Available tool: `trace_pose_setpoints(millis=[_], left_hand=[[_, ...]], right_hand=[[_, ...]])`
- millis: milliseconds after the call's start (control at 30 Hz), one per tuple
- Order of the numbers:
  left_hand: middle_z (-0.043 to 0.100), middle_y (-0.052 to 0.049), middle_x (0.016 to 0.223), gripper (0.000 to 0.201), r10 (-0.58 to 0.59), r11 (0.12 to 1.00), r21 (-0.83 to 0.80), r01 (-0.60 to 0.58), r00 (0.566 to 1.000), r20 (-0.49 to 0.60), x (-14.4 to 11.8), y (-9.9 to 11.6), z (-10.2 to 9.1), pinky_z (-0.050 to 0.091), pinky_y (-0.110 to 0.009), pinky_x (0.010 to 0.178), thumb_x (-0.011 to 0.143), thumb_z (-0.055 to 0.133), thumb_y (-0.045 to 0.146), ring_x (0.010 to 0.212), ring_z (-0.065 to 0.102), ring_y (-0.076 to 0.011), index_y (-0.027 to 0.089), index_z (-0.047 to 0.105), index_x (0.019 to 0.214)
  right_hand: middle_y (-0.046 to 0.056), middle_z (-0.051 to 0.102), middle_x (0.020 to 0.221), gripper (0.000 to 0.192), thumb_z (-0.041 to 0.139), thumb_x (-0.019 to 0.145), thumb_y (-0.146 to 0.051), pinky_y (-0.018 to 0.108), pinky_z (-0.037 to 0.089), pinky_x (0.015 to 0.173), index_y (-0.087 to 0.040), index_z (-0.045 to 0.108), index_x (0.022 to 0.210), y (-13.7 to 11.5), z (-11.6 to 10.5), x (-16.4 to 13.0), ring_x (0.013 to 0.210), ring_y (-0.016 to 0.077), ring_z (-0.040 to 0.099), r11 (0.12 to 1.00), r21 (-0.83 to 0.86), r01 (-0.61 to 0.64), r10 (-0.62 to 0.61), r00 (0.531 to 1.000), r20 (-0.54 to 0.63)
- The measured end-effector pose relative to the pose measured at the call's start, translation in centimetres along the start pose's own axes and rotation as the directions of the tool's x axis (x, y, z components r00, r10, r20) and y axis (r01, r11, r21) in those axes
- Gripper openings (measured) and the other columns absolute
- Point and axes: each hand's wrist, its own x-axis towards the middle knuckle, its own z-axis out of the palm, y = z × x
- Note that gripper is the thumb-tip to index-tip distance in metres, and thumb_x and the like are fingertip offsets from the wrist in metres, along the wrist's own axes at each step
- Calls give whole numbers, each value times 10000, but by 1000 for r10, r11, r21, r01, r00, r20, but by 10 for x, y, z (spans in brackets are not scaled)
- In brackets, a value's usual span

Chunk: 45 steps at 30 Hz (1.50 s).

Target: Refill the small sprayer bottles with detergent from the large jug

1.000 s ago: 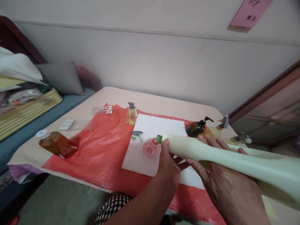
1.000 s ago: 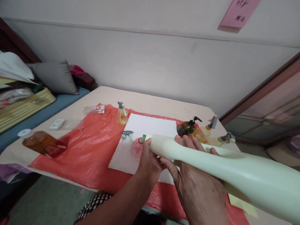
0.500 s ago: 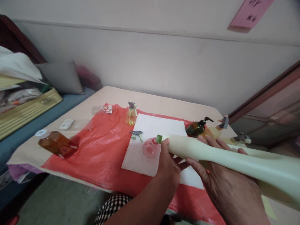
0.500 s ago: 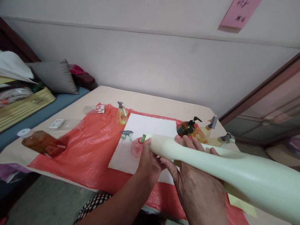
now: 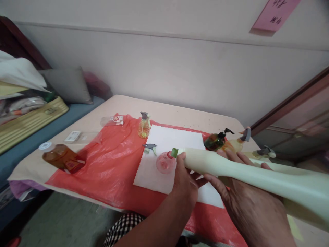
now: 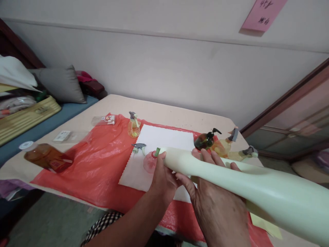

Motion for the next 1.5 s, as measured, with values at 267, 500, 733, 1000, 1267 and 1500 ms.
trace_pose_setpoints(millis=[267, 500, 733, 1000, 1267, 1500], left_hand=[[664, -129, 1224, 484, -1, 1000, -1, 1, 1000, -2, -1, 1, 2, 552, -288, 634, 883, 582, 516, 935, 668, -239, 170, 649, 1215], [659, -128, 1215, 499, -2, 1000, -5, 2, 1000, -6, 1, 1, 1, 535, -278, 598, 885, 583, 526, 913, 666, -233, 165, 648, 1223], [660, -132, 1226, 502, 0, 1000, -9, 0, 1000, 6, 1, 0, 0, 541, -282, 606, 867, 600, 525, 932, 668, -243, 163, 658, 1210], [665, -133, 1237, 492, 12, 1000, -8, -12, 1000, 18, 2, -1, -1, 564, -293, 630, 863, 608, 530, 958, 672, -254, 168, 668, 1192], [663, -132, 1262, 491, 10, 1000, -5, -9, 1000, 27, 3, -2, -2, 588, -323, 683, 872, 592, 537, 1004, 673, -268, 172, 669, 1192], [667, -136, 1249, 500, 11, 1000, -4, -11, 1000, 25, 2, -1, -1, 585, -323, 673, 859, 614, 540, 1000, 672, -274, 169, 675, 1189]], right_hand=[[251, 572, 1454, 759, 266, 1026, -608, 640, 338, 1169, -56, 410, 1526, 0, 1, -1, 1359, 420, 529, 1000, -14, 5, -5, 1000, 10], [247, 558, 1471, 760, 280, 1029, -594, 643, 357, 1156, -82, 302, 1590, 1, 1, -2, 1360, 418, 531, 1000, -17, 3, -2, 1000, 18], [250, 591, 1432, 764, 302, 1021, -598, 632, 322, 1184, -92, 315, 1593, 0, 1, -1, 1388, 411, 508, 1000, 4, -4, 4, 1000, 13], [250, 565, 1465, 763, 268, 1029, -597, 647, 356, 1151, -89, 292, 1599, 1, 0, -2, 1361, 422, 533, 1000, -18, 12, -12, 1000, 6], [257, 577, 1451, 748, 310, 1029, -584, 643, 358, 1152, -52, 387, 1548, 1, 0, -2, 1355, 424, 538, 1000, -13, 23, -23, 1000, -18], [257, 563, 1467, 740, 277, 1037, -568, 654, 357, 1146, -58, 354, 1567, 1, 0, -1, 1360, 429, 530, 999, -13, 30, -30, 1000, -9]])
